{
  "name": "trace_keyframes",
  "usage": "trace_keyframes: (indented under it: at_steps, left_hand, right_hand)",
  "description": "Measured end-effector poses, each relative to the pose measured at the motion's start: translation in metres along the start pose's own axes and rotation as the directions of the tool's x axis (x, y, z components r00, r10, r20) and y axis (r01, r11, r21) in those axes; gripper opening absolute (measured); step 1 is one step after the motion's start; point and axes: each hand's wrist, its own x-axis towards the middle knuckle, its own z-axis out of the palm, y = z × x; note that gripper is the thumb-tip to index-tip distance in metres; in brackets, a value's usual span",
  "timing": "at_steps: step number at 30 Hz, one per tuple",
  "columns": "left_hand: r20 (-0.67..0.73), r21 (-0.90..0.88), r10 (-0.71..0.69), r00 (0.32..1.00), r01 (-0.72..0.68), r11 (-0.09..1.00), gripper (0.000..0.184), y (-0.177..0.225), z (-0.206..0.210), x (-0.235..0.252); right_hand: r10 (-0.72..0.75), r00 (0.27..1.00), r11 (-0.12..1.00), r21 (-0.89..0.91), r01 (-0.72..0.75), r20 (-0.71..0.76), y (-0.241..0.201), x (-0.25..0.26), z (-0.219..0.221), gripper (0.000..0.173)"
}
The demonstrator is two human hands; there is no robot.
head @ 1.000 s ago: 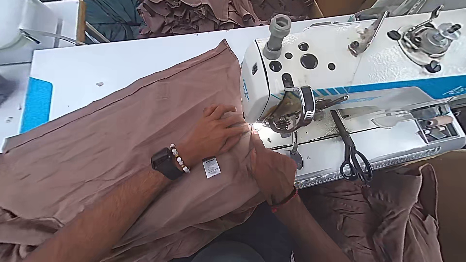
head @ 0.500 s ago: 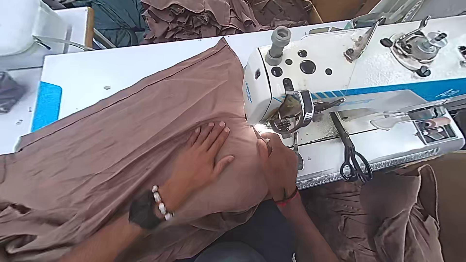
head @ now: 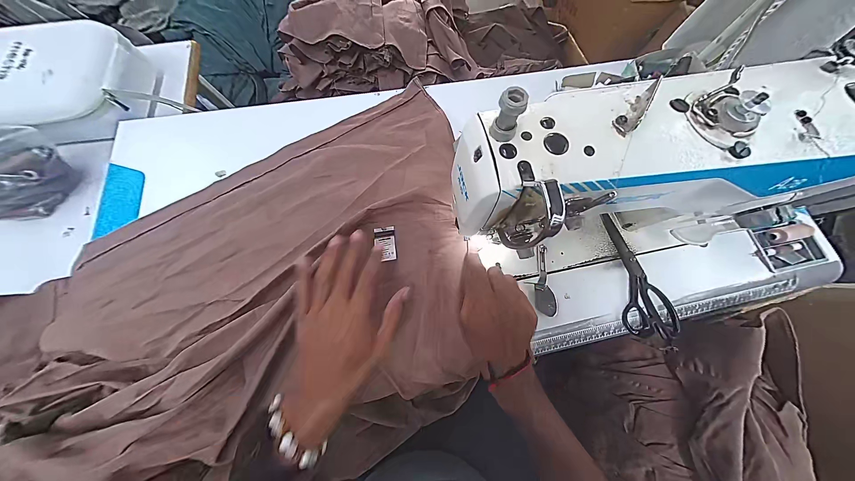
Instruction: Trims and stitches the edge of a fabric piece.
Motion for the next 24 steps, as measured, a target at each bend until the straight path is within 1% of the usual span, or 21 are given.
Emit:
trace_keyframes:
  at_steps: [2, 4, 5, 6, 7, 8, 10, 12, 13, 14, 15, 16, 17, 18, 19, 20, 21, 22, 24]
  left_hand:
    - [0.014, 0.029, -0.232, 0.973, 0.231, 0.972, 0.075, -0.003, -0.013, -0.041]
    - [0.1, 0.089, -0.369, 0.924, 0.361, 0.928, 0.082, -0.027, -0.011, -0.069]
    - [0.133, 0.096, -0.398, 0.907, 0.388, 0.917, 0.08, -0.046, -0.006, -0.075]
    - [0.132, 0.082, -0.383, 0.914, 0.375, 0.924, 0.075, -0.069, 0.002, -0.075]
    - [0.113, 0.075, -0.336, 0.935, 0.329, 0.941, 0.071, -0.093, 0.009, -0.069]
    - [0.11, 0.073, -0.263, 0.958, 0.256, 0.964, 0.072, -0.116, 0.014, -0.057]
    - [0.161, 0.053, -0.091, 0.983, 0.083, 0.995, 0.077, -0.159, 0.02, -0.015]
    - [0.247, 0.04, 0.04, 0.968, -0.052, 0.998, 0.085, -0.199, 0.022, 0.032]
    - [0.295, 0.043, 0.071, 0.953, -0.087, 0.995, 0.086, -0.209, 0.019, 0.054]
    - [0.345, 0.061, 0.076, 0.936, -0.103, 0.993, 0.083, -0.206, 0.011, 0.072]
    - [0.386, 0.093, 0.071, 0.92, -0.116, 0.989, 0.076, -0.188, -0.001, 0.086]
    - [0.36, 0.099, 0.097, 0.928, -0.142, 0.985, 0.066, -0.159, -0.011, 0.095]
    - [0.289, 0.043, 0.145, 0.946, -0.164, 0.986, 0.054, -0.122, -0.016, 0.098]
    - [0.207, -0.088, 0.19, 0.96, -0.175, 0.981, 0.042, -0.081, -0.017, 0.097]
    - [0.125, -0.25, 0.22, 0.967, -0.184, 0.951, 0.033, -0.043, -0.01, 0.094]
    - [0.071, -0.383, 0.246, 0.967, -0.201, 0.902, 0.031, -0.012, 0.003, 0.089]
    - [0.022, -0.449, 0.28, 0.96, -0.24, 0.86, 0.03, 0.011, 0.02, 0.083]
    - [-0.035, -0.447, 0.329, 0.944, -0.309, 0.84, 0.03, 0.024, 0.039, 0.078]
    - [-0.095, -0.385, 0.442, 0.892, -0.442, 0.81, 0.033, 0.028, 0.066, 0.07]
  right_hand:
    - [-0.029, 0.997, 0.999, 0.023, 0.031, -0.073, 0.009, -0.018, 0.008, 0.039]
    - [-0.032, 0.996, 0.997, 0.061, 0.037, -0.078, 0.016, -0.029, 0.009, 0.038]
    - [-0.037, 0.997, 0.997, 0.064, 0.041, -0.065, 0.017, -0.033, 0.007, 0.038]
    - [-0.041, 0.998, 0.997, 0.067, 0.044, -0.048, 0.018, -0.037, 0.007, 0.039]
    - [-0.044, 0.999, 0.997, 0.063, 0.046, -0.025, 0.017, -0.041, 0.007, 0.043]
    - [-0.048, 0.999, 0.997, 0.061, 0.048, 0.0, 0.015, -0.043, 0.007, 0.048]
    - [-0.049, 0.998, 0.997, 0.056, 0.046, 0.048, 0.009, -0.047, 0.005, 0.06]
    - [-0.047, 0.996, 0.997, 0.061, 0.042, 0.081, 0.001, -0.052, 0.004, 0.071]
    - [-0.048, 0.994, 0.997, 0.063, 0.042, 0.1, -0.002, -0.053, 0.002, 0.074]
    - [-0.057, 0.993, 0.995, 0.083, 0.049, 0.101, -0.003, -0.053, 0.0, 0.074]
    - [-0.064, 0.995, 0.991, 0.121, 0.054, 0.082, -0.002, -0.054, -0.001, 0.069]
    - [-0.066, 0.997, 0.984, 0.169, 0.058, 0.038, 0.002, -0.053, -0.002, 0.062]
    - [-0.062, 0.998, 0.972, 0.226, 0.064, -0.018, 0.008, -0.052, -0.002, 0.053]
    - [-0.044, 0.996, 0.953, 0.296, 0.065, -0.079, 0.016, -0.049, -0.004, 0.041]
    - [-0.014, 0.991, 0.931, 0.361, 0.061, -0.13, 0.025, -0.042, -0.007, 0.033]
    - [0.021, 0.987, 0.919, 0.393, 0.043, -0.156, 0.036, -0.034, -0.011, 0.028]
    - [0.055, 0.983, 0.92, 0.391, 0.019, -0.176, 0.049, -0.024, -0.015, 0.025]
    - [0.077, 0.98, 0.931, 0.366, -0.006, -0.181, 0.063, -0.014, -0.018, 0.025]
    - [0.083, 0.987, 0.949, 0.314, -0.037, -0.135, 0.091, 0.003, -0.023, 0.029]
